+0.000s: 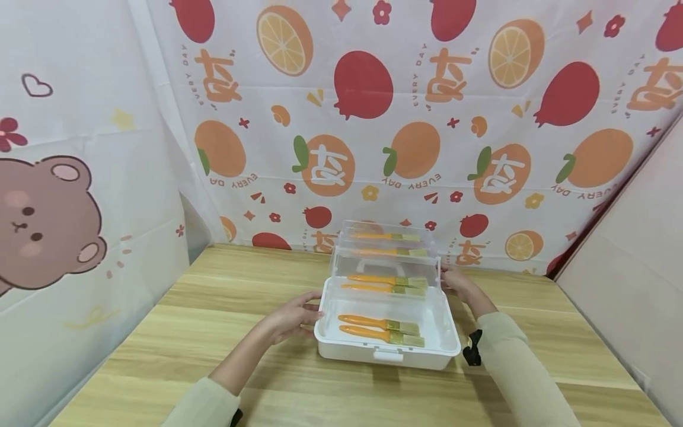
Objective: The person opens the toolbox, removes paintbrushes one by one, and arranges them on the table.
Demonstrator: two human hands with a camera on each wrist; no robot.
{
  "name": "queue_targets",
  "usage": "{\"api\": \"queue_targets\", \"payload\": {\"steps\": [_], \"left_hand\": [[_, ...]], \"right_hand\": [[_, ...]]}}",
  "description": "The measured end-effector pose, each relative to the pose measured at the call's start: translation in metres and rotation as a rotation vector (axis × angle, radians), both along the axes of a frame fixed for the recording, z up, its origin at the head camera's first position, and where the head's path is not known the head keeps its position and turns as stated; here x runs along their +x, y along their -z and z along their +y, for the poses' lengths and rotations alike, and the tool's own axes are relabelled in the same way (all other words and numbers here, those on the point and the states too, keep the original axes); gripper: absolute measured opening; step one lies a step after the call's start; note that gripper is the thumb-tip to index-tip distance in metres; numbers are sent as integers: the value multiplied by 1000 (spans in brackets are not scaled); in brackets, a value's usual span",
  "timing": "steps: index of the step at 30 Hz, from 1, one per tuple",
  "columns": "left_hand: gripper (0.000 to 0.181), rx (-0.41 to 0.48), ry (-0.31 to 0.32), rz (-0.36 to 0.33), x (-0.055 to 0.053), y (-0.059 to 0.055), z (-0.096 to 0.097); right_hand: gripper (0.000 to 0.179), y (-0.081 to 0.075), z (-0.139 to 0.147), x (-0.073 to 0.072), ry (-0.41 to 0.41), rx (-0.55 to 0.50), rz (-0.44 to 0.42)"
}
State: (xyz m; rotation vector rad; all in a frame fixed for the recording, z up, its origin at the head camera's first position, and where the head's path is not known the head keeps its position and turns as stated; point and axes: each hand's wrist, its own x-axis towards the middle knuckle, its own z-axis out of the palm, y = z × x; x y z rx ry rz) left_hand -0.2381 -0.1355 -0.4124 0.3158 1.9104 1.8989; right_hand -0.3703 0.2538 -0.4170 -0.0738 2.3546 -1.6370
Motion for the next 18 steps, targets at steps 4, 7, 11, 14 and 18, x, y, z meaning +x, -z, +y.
{"api": "queue_targets", "payload": {"steps": [4, 7, 11, 14, 18], "left_hand": [[55, -1, -11, -2, 0, 0, -1], [56, 0, -13, -4, 1, 2, 0], [57, -5, -14, -11, 0, 2, 0], [56, -10, -21, -17, 0, 1, 0], [56, -18, -25, -20, -2, -1, 0]], "right_hand": [[45, -10, 8, 10, -65, -19, 32], [45, -22, 15, 28, -92, -17, 63], [46, -34, 19, 61, -91, 0, 80], [49, -33, 21, 84, -87, -10, 65], [52, -25, 23, 104, -103, -86, 22]]}}
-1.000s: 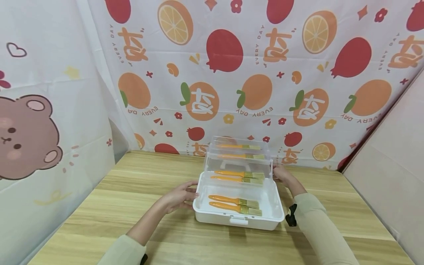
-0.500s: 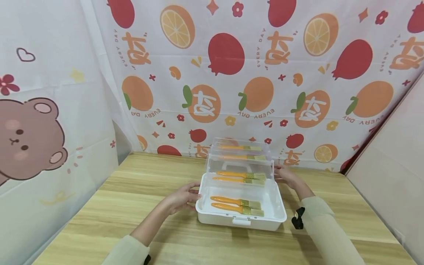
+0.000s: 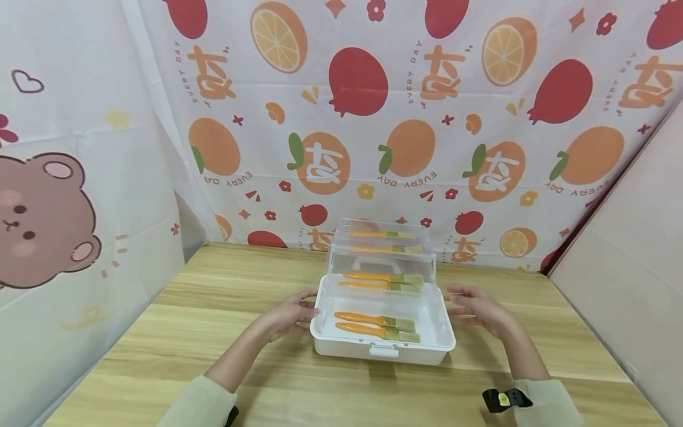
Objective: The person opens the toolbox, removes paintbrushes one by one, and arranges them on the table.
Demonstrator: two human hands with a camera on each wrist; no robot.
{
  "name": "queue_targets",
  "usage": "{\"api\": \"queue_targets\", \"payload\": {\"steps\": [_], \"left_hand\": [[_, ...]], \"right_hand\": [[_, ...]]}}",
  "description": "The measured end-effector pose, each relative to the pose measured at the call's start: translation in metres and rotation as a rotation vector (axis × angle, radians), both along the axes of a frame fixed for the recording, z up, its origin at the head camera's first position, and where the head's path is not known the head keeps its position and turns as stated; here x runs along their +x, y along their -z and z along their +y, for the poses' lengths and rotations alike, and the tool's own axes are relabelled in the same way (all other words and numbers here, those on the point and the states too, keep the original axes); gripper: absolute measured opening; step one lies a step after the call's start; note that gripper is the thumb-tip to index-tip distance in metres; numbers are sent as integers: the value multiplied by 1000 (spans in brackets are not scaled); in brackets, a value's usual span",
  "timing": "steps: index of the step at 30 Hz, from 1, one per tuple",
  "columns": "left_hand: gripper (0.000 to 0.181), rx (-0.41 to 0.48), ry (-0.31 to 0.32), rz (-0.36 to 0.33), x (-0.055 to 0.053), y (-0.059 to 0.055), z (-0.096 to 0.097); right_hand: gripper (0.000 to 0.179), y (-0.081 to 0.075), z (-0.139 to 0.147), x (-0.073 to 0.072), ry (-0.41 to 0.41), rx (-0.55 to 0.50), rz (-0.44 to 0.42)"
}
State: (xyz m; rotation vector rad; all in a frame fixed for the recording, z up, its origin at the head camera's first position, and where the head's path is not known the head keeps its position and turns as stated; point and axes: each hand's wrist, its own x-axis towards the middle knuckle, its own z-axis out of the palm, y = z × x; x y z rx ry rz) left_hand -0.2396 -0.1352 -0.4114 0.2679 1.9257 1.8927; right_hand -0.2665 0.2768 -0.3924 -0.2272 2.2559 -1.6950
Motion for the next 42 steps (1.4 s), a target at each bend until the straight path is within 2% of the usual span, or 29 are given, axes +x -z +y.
{"api": "queue_targets", "payload": {"steps": [3, 7, 10, 17, 22, 25, 27, 32, 36, 39, 42], "left_hand": [[56, -8, 1, -1, -3, 1, -1], [57, -10, 10, 2, -4, 2, 0], [57, -9, 14, 2, -4, 2, 1], [58, -17, 11, 16, -3, 1, -2], [61, -25, 34, 50, -1, 0, -3], [57, -57, 18, 75, 0, 0, -1], [53, -98, -24, 97, 1, -1, 2], [46, -286, -142, 216, 2, -7, 11], [42, -503, -226, 387, 5, -12, 15], [40, -681, -273, 584, 8, -16, 19], [36, -783, -292, 786, 10, -21, 26]], "right_hand": [[52, 8, 0, 6, -21, -45, -33], [54, 18, -2, 10, -40, -36, -39], [53, 22, -4, 12, -23, -30, -32], [53, 22, -9, 13, -35, -29, 3], [51, 20, -10, 13, -27, -30, 7], [51, 20, -11, 13, -20, -29, 7], [51, 20, -10, 14, -18, -26, 8], [51, 21, -9, 13, -11, -25, 6], [51, 21, -8, 12, -11, -32, 2], [52, 21, -8, 13, -9, -30, -2], [52, 21, -9, 14, -4, -24, -3]]}}
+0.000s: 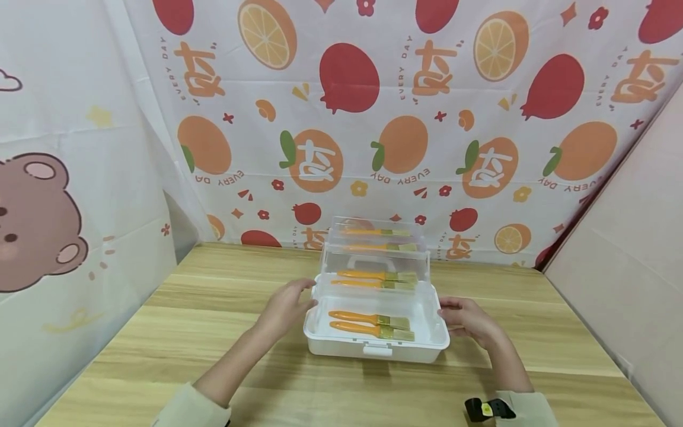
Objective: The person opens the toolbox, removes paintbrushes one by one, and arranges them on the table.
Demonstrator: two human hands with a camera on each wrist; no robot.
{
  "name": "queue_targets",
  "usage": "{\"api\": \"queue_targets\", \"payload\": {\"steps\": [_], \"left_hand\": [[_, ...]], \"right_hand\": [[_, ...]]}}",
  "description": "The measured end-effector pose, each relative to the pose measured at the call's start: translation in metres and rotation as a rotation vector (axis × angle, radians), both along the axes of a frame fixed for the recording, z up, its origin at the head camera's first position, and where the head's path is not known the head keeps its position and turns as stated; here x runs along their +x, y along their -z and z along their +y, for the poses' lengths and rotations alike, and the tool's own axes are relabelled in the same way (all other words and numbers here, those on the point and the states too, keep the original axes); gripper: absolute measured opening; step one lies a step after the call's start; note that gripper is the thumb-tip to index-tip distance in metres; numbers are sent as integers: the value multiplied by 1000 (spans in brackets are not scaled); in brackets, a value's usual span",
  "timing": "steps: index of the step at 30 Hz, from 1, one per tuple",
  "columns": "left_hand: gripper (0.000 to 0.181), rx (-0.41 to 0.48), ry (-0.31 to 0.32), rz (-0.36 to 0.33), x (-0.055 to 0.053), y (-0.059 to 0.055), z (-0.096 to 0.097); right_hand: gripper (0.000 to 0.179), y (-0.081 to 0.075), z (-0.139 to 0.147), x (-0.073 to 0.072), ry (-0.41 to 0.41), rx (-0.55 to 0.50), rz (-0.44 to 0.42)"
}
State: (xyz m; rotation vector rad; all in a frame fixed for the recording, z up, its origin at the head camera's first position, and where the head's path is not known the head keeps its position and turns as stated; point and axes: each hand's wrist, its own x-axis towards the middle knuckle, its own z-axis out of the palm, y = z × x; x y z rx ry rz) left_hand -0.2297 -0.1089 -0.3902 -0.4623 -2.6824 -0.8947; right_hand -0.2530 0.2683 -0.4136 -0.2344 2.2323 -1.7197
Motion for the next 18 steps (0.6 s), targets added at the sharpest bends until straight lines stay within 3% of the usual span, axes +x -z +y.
{"api": "queue_targets", "payload": {"steps": [3, 6, 10, 14, 18], "left_hand": [[32, -108, 92, 148, 1, -6, 10], [31, -229, 249, 205, -1, -13, 21], [28, -379, 442, 144, -6, -18, 40], [24, -485, 538, 101, -14, -17, 57], [22, -551, 595, 85, -26, -12, 67]], "right_hand": [[52, 0, 0, 0, 5, 3, 0], [52, 0, 0, 0, 9, 3, 2], [51, 0, 0, 1, 11, 5, 3], [50, 0, -1, 1, 10, 7, 6], [50, -1, -1, 1, 10, 8, 9]]}}
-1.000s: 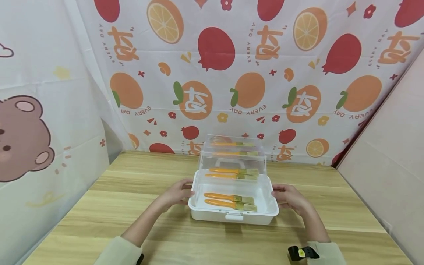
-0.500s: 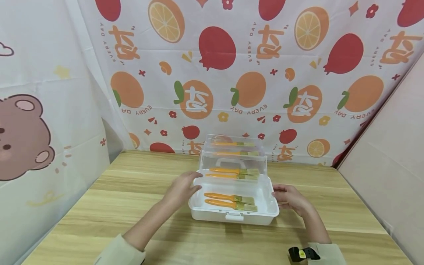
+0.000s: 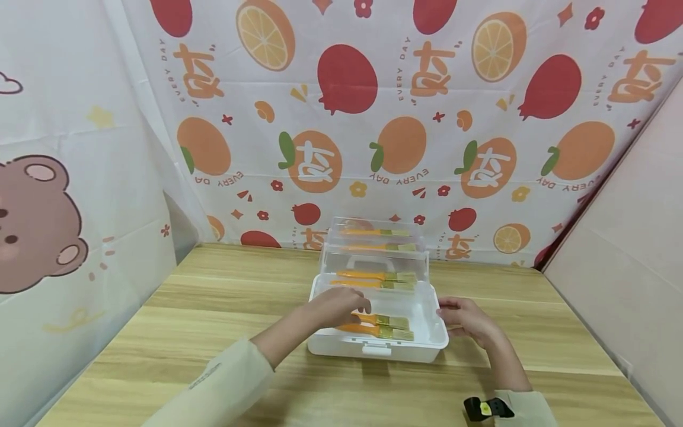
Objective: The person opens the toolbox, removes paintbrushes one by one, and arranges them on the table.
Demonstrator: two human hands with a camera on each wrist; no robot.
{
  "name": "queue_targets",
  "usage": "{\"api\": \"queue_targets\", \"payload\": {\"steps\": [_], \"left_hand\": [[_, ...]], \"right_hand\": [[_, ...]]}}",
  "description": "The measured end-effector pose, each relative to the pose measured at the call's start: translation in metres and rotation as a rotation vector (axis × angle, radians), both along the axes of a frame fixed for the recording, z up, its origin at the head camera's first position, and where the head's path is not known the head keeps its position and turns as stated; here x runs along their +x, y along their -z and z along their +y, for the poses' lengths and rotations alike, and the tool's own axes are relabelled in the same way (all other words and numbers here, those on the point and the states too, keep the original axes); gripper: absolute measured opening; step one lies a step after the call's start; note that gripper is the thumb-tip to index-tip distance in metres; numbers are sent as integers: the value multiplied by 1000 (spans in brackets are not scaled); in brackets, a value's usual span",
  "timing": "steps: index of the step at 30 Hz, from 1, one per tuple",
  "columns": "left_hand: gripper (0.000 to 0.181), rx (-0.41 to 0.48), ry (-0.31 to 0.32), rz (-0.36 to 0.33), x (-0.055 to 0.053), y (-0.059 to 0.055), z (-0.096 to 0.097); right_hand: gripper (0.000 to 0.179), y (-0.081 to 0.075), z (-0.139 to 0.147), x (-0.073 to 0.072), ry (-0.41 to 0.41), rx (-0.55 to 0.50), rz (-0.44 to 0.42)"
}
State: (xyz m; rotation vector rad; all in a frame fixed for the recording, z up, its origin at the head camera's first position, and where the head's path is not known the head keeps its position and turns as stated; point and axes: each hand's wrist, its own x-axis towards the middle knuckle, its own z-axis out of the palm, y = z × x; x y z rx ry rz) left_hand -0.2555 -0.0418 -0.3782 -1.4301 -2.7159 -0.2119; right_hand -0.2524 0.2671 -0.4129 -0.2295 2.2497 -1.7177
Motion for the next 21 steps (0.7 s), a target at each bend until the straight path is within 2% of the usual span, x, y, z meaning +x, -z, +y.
{"api": "queue_targets", "payload": {"steps": [4, 8, 15, 19, 21], "left_hand": [[16, -89, 13, 26, -12, 8, 3], [8, -162, 18, 82, -18, 17, 4], [23, -293, 23, 175, -15, 33, 12], [14, -319, 12, 232, -13, 39, 17], [7, -319, 12, 237, -12, 40, 18]], "right_hand": [[50, -1, 0, -1, 1, -1, 3], [50, -1, -1, -2, 5, -3, 8], [49, 0, 0, 1, 7, 3, 7], [48, 1, 0, 1, 8, -4, 10], [48, 2, 0, 1, 5, -7, 8]]}}
